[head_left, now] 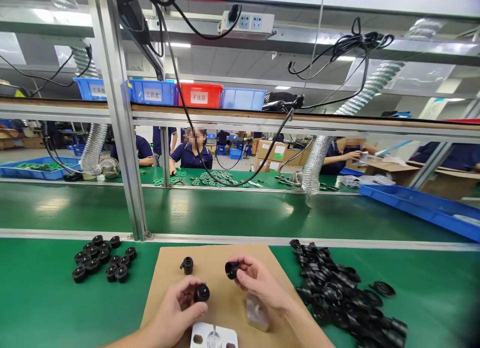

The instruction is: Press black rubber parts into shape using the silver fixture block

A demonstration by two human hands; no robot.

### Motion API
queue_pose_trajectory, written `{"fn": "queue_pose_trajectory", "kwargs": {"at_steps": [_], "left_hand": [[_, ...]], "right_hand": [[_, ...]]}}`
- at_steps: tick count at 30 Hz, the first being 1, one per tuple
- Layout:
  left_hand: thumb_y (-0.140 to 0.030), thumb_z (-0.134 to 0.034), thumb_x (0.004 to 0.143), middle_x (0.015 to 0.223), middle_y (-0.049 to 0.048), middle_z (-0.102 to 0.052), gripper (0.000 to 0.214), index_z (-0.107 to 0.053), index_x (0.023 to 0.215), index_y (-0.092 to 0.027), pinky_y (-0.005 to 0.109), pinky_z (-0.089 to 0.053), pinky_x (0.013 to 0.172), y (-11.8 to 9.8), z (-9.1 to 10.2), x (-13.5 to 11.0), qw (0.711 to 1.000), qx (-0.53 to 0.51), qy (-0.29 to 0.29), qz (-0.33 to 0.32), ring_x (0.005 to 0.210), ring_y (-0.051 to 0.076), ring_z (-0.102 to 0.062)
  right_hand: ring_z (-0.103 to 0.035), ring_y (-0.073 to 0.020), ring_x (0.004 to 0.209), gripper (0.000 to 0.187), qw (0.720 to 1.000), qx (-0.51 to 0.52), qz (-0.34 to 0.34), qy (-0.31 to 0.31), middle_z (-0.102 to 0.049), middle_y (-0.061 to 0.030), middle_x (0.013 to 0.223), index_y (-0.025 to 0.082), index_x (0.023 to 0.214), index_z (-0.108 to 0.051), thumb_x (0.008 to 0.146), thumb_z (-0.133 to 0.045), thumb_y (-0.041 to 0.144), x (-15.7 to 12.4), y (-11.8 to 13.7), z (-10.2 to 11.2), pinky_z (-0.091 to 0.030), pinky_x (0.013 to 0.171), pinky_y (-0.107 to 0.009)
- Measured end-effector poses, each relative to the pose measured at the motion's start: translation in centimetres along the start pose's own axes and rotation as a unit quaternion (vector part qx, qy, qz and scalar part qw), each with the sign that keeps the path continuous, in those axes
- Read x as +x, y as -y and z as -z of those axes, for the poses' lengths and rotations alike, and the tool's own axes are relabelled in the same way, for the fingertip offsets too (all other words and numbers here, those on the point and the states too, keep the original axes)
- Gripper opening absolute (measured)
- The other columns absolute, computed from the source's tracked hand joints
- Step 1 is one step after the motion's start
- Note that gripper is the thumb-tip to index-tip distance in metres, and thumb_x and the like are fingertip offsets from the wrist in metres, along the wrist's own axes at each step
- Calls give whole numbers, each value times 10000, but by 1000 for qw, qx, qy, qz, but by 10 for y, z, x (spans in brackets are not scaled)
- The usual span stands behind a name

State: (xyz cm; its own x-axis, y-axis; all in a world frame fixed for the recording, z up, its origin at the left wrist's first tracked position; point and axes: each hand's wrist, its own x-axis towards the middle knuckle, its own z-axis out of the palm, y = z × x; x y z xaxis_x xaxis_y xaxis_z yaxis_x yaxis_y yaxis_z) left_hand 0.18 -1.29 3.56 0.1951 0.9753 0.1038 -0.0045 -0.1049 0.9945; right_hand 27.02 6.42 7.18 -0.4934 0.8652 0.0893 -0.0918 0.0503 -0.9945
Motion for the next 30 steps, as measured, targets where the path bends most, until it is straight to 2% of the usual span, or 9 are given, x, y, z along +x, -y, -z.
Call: {"fn": "queue_pose_trajectory", "kwargs": {"at_steps": [2,4,9,14,20,30], "left_hand": [[-474,-853,858,1210,114,-712,475,-728,1226,-201,379,-527,977,2,1,-1,1000,-2,-1,-18,1107,293,-658],[-489,-839,879,1226,117,-703,466,-743,1242,-212,381,-529,969,5,2,-1,999,6,-6,-39,1123,302,-653],[-466,-797,931,1254,121,-681,424,-746,1282,-234,405,-515,1006,5,3,-1,997,22,-2,-80,1183,324,-642],[-403,-778,955,1185,113,-699,325,-758,1230,-231,416,-518,998,-3,2,-1,993,35,12,-110,1139,316,-662],[-368,-782,954,1196,112,-714,306,-765,1232,-241,412,-525,1008,-9,1,-2,991,41,12,-129,1142,315,-668],[-240,-727,934,1154,108,-718,264,-774,1193,-222,394,-518,985,-16,-1,-4,990,86,13,-115,1112,303,-661]], "right_hand": [[-625,-201,973,545,1000,-16,21,-9,-689,-77,1124,232,1172,-695,847,-870,633,-4,0,-14,-496,841,-309],[-621,-226,1030,438,997,-65,40,-26,-693,-86,1172,240,1193,-705,909,-828,549,-9,0,-28,-500,909,-347],[-607,-198,841,224,976,-193,100,-35,-691,-52,1035,235,1138,-740,930,-733,318,-16,4,-48,-496,774,-329],[-616,-191,844,213,947,-276,164,2,-679,-20,947,251,1112,-730,907,-704,203,-20,10,-53,-484,780,-314],[-640,-191,872,255,933,-301,196,20,-698,-32,994,254,1172,-714,933,-682,170,-22,9,-56,-495,768,-297],[-671,-233,889,127,916,-343,206,39,-729,-65,990,247,1127,-716,1006,-677,253,-22,15,-61,-519,774,-327]]}}
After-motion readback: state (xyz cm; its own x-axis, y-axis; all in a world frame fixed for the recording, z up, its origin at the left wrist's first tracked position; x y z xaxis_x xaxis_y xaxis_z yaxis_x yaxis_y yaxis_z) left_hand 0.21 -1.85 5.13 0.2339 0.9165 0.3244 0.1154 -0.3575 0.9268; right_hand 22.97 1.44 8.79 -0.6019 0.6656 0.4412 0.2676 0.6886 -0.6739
